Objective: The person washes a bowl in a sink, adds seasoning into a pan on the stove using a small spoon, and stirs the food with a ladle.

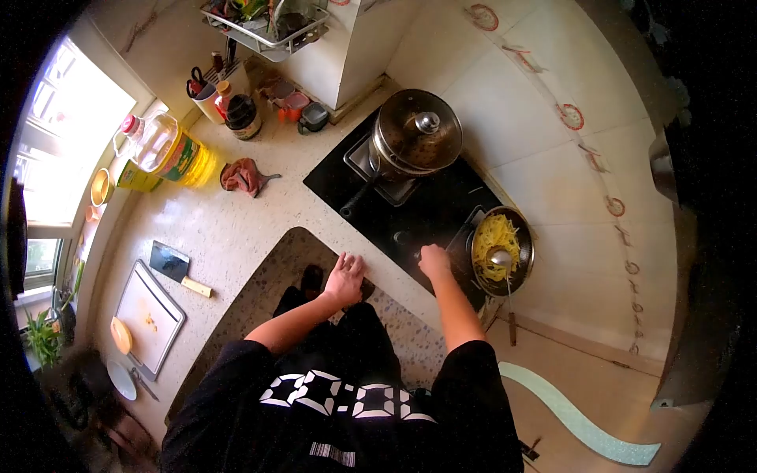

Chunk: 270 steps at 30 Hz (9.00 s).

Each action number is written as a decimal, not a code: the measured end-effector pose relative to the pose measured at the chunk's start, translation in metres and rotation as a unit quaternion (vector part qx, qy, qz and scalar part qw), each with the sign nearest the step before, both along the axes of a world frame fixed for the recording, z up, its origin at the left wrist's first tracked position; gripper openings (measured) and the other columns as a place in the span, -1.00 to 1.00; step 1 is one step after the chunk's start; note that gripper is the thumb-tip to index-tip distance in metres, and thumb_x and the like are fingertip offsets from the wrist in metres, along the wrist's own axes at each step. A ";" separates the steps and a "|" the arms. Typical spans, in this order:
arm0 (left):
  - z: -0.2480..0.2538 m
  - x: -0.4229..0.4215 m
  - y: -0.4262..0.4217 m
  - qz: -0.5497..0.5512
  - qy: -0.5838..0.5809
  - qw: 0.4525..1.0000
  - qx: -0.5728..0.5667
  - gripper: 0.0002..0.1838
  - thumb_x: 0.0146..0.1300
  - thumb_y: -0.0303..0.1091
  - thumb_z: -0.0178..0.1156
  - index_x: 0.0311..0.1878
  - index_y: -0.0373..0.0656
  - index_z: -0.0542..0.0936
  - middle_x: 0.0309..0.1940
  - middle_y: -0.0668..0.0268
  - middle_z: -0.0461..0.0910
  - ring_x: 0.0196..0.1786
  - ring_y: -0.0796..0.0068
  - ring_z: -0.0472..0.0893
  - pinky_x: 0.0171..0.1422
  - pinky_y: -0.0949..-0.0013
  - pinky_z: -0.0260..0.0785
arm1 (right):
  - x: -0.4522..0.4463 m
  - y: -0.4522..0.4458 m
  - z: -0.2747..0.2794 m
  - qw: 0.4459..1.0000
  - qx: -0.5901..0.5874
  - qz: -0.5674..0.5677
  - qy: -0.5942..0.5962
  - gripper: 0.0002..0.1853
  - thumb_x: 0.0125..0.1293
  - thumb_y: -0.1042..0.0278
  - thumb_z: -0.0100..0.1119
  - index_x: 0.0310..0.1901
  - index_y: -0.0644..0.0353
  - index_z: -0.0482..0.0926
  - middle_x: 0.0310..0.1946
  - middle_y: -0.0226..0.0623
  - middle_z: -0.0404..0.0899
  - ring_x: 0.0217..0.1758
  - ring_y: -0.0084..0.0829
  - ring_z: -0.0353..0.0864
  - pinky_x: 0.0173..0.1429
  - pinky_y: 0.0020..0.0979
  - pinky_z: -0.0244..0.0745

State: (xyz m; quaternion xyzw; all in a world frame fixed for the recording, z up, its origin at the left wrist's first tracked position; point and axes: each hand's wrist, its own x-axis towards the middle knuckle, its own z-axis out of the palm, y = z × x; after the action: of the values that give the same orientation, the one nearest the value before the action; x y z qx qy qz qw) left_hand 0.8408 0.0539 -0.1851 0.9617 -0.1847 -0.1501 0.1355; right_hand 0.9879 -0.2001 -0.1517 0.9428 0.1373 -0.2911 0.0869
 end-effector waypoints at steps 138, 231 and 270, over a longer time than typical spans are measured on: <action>0.096 -0.051 -0.372 0.400 0.463 0.574 -0.544 -0.66 0.48 -0.16 0.17 -0.10 -0.21 0.29 -0.52 0.32 0.28 -0.60 0.49 0.22 -0.58 0.27 0.09 | -0.187 -0.297 0.131 0.915 0.127 -0.225 -0.311 -0.56 0.39 0.18 0.20 0.30 -0.25 0.55 -0.29 -0.14 0.70 -0.33 -0.07 0.67 -0.28 -0.05 0.56; 0.124 -0.071 0.290 0.422 0.198 0.529 -0.709 -0.04 0.40 -0.22 0.27 0.65 0.12 -0.17 0.45 0.06 0.29 0.31 0.28 0.48 0.39 0.21 0.33 | -0.134 0.359 0.090 0.523 0.723 -0.395 0.219 -0.83 0.42 0.56 0.06 -0.01 0.27 0.54 -0.15 -0.18 0.69 -0.14 -0.36 0.71 -0.01 -0.36 0.63; 0.236 -0.129 -0.060 0.299 0.329 0.466 -0.765 -0.52 0.41 -0.56 0.11 0.34 0.00 0.33 0.00 0.20 0.49 -0.22 0.36 0.49 -0.15 0.26 0.50 | -0.138 -0.056 0.557 0.572 -0.010 0.147 -0.807 -0.51 0.33 0.13 0.22 0.31 -0.17 0.55 -0.30 -0.50 0.37 -0.19 -0.43 0.38 0.03 -0.25 0.17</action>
State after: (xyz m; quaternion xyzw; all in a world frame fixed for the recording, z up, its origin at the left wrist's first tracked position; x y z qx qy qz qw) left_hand 0.7120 -0.0059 0.0508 0.3503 0.1310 -0.2042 0.9047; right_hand 0.8495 -0.2558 0.4050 0.7529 0.1441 0.6059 0.2127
